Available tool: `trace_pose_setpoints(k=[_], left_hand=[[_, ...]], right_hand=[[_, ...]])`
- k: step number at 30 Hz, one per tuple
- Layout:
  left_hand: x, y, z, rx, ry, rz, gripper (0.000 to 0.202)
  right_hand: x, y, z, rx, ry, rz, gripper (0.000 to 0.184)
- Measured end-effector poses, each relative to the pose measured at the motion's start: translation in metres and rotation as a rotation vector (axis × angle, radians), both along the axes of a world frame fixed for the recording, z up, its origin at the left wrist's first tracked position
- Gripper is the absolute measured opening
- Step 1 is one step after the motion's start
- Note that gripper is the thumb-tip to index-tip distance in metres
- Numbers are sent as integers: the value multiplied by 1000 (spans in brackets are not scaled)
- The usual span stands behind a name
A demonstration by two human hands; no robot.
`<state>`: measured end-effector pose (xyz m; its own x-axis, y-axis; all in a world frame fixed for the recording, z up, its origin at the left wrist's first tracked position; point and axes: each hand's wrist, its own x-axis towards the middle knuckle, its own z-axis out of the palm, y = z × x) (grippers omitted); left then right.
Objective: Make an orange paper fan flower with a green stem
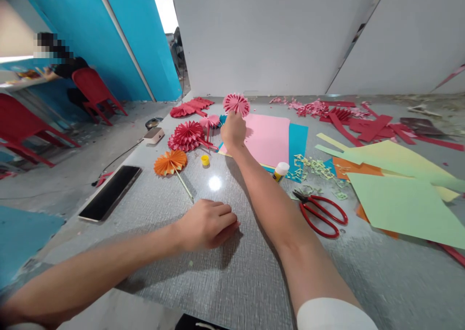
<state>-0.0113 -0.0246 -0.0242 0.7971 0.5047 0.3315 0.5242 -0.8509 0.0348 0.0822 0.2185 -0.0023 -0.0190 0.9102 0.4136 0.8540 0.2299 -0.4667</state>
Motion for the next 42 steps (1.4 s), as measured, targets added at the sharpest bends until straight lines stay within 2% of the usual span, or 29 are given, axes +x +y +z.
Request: trace_pose_setpoints(k=[3, 5, 13, 17, 20, 23, 27, 31, 35, 38, 42], left_hand=[[0, 0, 0, -12, 13, 3, 26], [0, -1, 0, -15, 15, 8, 26], [0, -1, -1, -11, -3, 10, 29], [0, -1, -1, -11, -6, 10, 29], [0, 0, 0, -9, -9, 11, 29], [1, -1, 0, -14, -3, 10, 30], [1, -1, 0, -33, 16, 20, 30], [1, -1, 0, -48, 33, 24, 29], [2, -1, 2, -58, 54, 29, 29], [2, -1, 2, -58, 57, 35, 31], [1, -1, 0, -49, 22, 35, 29]], right_hand=[[-4, -3, 6, 30, 27, -33, 42], [-9, -6, 7, 25, 23, 16, 42], [-6, -4, -7, -58, -84, 47, 34], [-10, -14, -1, -29, -70, 12, 33], [-25, -28, 9, 4, -86, 142, 35], [-40, -42, 11, -9, -167, 257, 34], [-50, -49, 0, -56, -296, 236, 30], [-47, -43, -8, -5, -170, 199, 26], [-45, -35, -9, 91, 2, 212, 28], [-49, -32, -8, 91, 38, 184, 27], [-60, -36, -8, 37, 12, 230, 29]])
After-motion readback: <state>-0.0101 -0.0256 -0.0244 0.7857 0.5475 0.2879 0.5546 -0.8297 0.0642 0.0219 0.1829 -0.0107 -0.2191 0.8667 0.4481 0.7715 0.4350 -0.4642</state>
